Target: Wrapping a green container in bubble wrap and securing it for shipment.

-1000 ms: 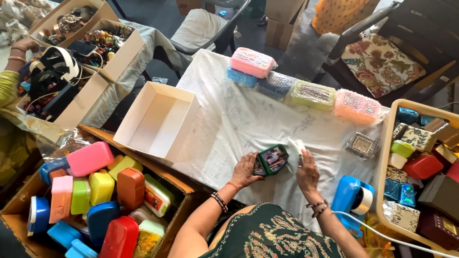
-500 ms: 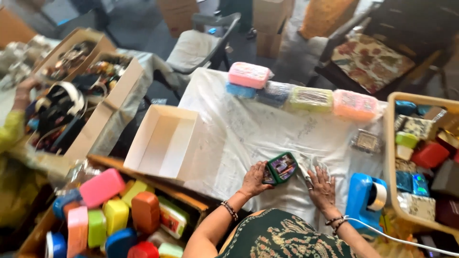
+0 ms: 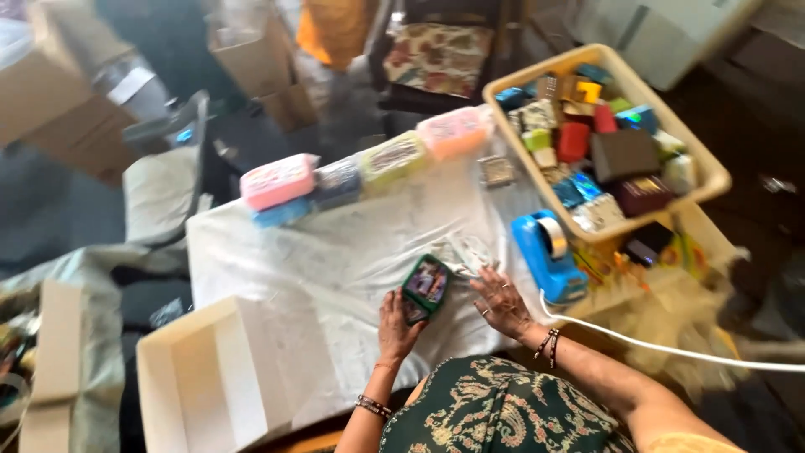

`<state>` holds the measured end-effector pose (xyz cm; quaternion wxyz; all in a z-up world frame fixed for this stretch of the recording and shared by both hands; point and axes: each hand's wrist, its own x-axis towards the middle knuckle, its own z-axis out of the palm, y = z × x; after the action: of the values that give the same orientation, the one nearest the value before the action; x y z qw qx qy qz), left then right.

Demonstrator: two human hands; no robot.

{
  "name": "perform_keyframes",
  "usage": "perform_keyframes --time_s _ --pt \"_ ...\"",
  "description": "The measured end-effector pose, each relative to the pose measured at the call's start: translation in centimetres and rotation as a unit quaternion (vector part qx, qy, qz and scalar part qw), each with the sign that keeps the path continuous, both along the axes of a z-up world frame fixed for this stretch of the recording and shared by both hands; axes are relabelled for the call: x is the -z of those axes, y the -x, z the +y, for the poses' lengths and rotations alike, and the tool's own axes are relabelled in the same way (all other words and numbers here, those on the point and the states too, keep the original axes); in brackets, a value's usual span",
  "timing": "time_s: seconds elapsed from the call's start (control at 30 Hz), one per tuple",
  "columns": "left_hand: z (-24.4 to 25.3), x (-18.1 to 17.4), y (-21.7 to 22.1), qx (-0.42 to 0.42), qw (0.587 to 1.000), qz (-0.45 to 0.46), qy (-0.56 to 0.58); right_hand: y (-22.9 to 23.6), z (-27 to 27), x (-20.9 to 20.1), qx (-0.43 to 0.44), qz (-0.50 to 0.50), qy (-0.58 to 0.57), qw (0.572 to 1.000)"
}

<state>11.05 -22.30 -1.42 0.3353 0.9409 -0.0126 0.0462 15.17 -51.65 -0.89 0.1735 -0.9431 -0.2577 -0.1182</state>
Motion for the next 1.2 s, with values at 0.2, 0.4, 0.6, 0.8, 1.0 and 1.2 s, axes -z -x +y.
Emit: perform_keyframes --time_s 0.2,0.4,0.6,0.8,1.0,1.2 --pt "0.2 -1.3 -0.3 0.005 0.998 -0.051 -0.019 4.9 -3.7 0.1 -0.056 -0.023 -0.037 0.997" --pt "-0.8 -2.7 -0.5 0.023 0.978 -0.190 -0.079 8.9 -8.2 1.2 -0.116 0.110 0.020 0.987" --pt "-2.6 -2.1 0.6 0.137 0.947 -0.279 -0.083 10.4 -12.8 5.3 0.000 0.181 0.028 0.983" --pt "-4.4 -1.1 3.7 0.262 0.965 -0.009 0.003 13.8 -20.2 15.2 0.226 0.446 0.179 0.848" --pt "-4.3 3.4 3.1 0.202 0.968 0.045 0.145 15.4 -20.5 10.1 0.348 0.493 0.116 0.789" --pt "-3.7 5.3 1.1 0.134 0.875 0.329 0.329 14.8 -20.5 8.2 0.372 0.495 0.107 0.778"
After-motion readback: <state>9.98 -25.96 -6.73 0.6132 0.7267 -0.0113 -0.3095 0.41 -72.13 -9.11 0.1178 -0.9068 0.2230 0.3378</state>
